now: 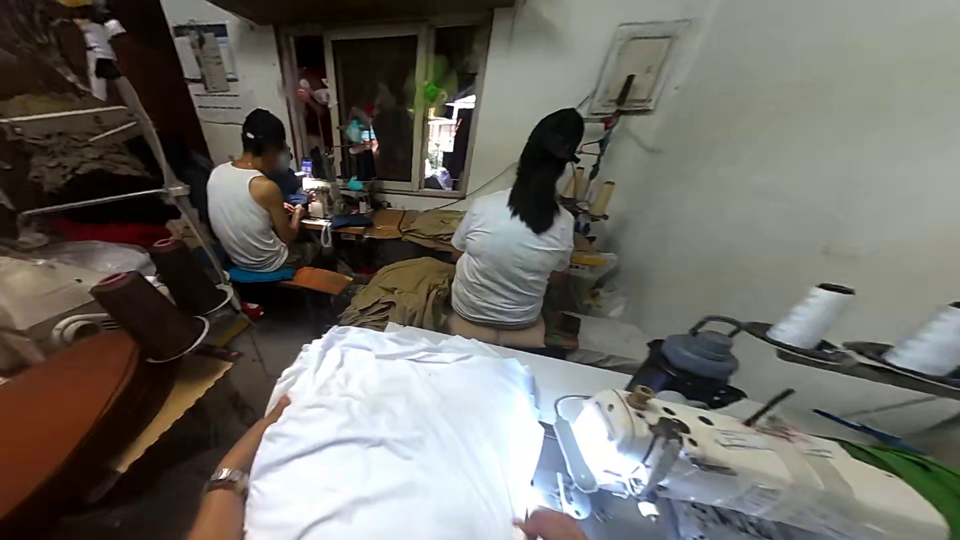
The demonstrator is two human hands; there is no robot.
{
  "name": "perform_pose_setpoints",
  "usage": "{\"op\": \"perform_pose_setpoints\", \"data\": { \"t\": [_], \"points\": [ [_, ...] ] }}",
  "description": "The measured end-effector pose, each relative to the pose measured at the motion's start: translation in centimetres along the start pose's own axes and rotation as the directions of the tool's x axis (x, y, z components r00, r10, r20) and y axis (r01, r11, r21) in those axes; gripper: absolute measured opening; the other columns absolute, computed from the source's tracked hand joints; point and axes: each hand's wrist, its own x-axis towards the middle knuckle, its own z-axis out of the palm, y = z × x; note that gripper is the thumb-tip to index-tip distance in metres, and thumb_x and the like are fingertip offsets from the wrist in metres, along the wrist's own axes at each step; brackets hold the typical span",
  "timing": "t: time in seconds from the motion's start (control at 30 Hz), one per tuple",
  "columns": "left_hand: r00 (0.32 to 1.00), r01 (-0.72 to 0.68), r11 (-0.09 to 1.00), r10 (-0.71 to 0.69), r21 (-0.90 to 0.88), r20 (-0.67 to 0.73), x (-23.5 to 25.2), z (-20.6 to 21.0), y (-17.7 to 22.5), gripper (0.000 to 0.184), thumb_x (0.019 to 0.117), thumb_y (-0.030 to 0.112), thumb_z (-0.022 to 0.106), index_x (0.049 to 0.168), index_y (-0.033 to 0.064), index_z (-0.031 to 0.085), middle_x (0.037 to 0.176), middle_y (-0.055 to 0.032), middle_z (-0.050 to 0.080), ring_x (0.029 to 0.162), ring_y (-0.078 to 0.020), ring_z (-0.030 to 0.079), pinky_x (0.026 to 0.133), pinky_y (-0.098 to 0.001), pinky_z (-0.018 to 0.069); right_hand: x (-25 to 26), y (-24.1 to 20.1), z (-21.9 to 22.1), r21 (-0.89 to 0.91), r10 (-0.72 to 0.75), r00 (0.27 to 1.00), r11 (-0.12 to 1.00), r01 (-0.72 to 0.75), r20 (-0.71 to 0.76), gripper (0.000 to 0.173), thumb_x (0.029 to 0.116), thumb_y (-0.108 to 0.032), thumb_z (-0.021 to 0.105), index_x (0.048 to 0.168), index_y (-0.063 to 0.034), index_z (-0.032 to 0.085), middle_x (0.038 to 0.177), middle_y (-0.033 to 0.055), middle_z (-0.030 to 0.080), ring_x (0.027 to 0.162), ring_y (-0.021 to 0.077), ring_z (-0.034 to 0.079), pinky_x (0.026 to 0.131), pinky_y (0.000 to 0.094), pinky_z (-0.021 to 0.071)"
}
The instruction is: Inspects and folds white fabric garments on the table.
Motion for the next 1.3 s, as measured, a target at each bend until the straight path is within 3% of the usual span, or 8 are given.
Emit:
{"op": "perform_pose_setpoints", "data": {
  "t": [0.23, 0.33, 0.53, 0.7, 0.8, 0.97, 1.13, 1.3],
  "points": [
    [1.000, 0.017, 0.999, -0.016, 0.051, -0.013, -2.7, 0.0, 0.0, 0.045, 0.1102, 0.032, 0.045, 0.137, -0.0027, 0.056, 0.131, -0.0177, 0.063, 0.119, -0.0175, 0.061, 0.105, -0.0364, 0.0469, 18.2, 8.2, 9.0, -0.193, -0.043, 0.997, 0.981, 0.029, -0.071, 0.028, 0.1008, -0.012, 0.052, 0.115, 0.0059, 0.068, 0.104, 0.0177, 0.069, 0.092, 0.0243, 0.068, 0.084, 0.0408, 0.0577],
    [1.000, 0.000, 1.000, 0.000, -0.003, -0.022, -3.5, -0.1, -0.3, 0.042, 0.1079, 0.031, 0.051, 0.134, -0.0023, 0.058, 0.125, -0.0153, 0.065, 0.113, -0.0133, 0.062, 0.102, -0.0331, 0.0489, 18.0, 10.2, 10.0, -0.116, 0.219, 0.969, 0.966, -0.232, -0.113, 0.028, 0.1037, -0.012, 0.053, 0.121, 0.0059, 0.064, 0.107, 0.0197, 0.068, 0.090, 0.0248, 0.068, 0.083, 0.0431, 0.0571],
    [0.999, -0.037, 0.994, 0.035, -0.102, -0.020, -5.6, -0.2, -0.6, 0.034, 0.1051, 0.021, 0.057, 0.128, -0.0034, 0.059, 0.113, -0.0094, 0.067, 0.100, -0.0044, 0.063, 0.093, -0.0239, 0.0509, 14.0, 8.6, 9.6, -0.112, 0.175, 0.971, 0.974, -0.195, -0.161, 0.031, 0.1013, -0.014, 0.051, 0.120, 0.0090, 0.060, 0.098, 0.0156, 0.066, 0.084, 0.0146, 0.064, 0.078, 0.0315, 0.0561],
    [0.899, -0.245, 0.930, 0.324, 0.273, -0.294, -6.3, -0.5, -3.3, 0.078, 0.0949, 0.049, 0.063, 0.153, 0.0014, 0.043, 0.150, -0.0240, 0.049, 0.139, -0.0405, 0.046, 0.112, -0.0636, 0.0344, 13.7, 7.3, 9.2, 0.166, 0.310, 0.899, 0.948, -0.270, -0.309, 0.023, 0.1002, -0.007, 0.052, 0.118, 0.0059, 0.056, 0.087, -0.0006, 0.062, 0.071, -0.0004, 0.062, 0.069, 0.0171, 0.0553],
    [0.669, -0.456, 0.752, 0.642, 0.476, -0.374, -7.6, -0.7, -2.8, 0.050, 0.0989, 0.047, 0.052, 0.122, 0.0065, 0.071, 0.113, -0.0129, 0.068, 0.105, -0.0318, 0.062, 0.091, -0.0586, 0.0469, 15.8, 6.5, 8.7, 0.548, 0.548, 0.765, 0.776, -0.312, -0.339, 0.023, 0.1032, -0.001, 0.042, 0.124, -0.0042, 0.053, 0.078, -0.0041, 0.063, 0.060, 0.0061, 0.063, 0.058, 0.0233, 0.0581],
    [0.820, -0.497, 0.765, 0.568, 0.409, -0.066, -10.3, -1.5, 0.0, 0.050, 0.1036, 0.053, 0.044, 0.103, 0.0141, 0.076, 0.084, 0.0031, 0.069, 0.077, -0.0102, 0.064, 0.079, -0.0455, 0.0510, 20.6, 3.8, 9.8, 0.744, 0.698, 0.707, 0.532, -0.404, -0.115, 0.012, 0.1085, -0.021, 0.044, 0.117, -0.0172, 0.052, 0.086, -0.0019, 0.066, 0.073, 0.0145, 0.067, 0.065, 0.0351, 0.0589],
    [0.890, -0.407, 0.795, 0.456, 0.449, -0.001, -11.2, -1.8, 2.0, 0.035, 0.0976, 0.037, 0.060, 0.109, 0.0074, 0.074, 0.087, -0.0034, 0.073, 0.074, -0.0119, 0.068, 0.070, -0.0325, 0.0573, 24.8, 0.4, 14.5, 0.313, 0.474, 0.866, 0.808, -0.499, 0.157, 0.027, 0.1071, -0.028, 0.053, 0.093, -0.0072, 0.062, 0.068, -0.0040, 0.054, 0.053, 0.0044, 0.048, 0.054, 0.0239, 0.0480],
    [0.904, -0.372, 0.870, 0.419, 0.323, -0.085, -11.7, -1.0, 3.5, 0.022, 0.0938, 0.022, 0.068, 0.107, 0.0050, 0.071, 0.090, -0.0031, 0.072, 0.072, -0.0053, 0.065, 0.067, -0.0209, 0.0543, 27.7, -0.1, 17.6, -0.335, 0.178, 0.793, 0.942, 0.035, 0.583, 0.029, 0.1058, -0.013, 0.052, 0.124, -0.0007, 0.071, 0.125, 0.0211, 0.066, 0.118, 0.0349, 0.064, 0.105, 0.0524, 0.0483]
  ]
}}
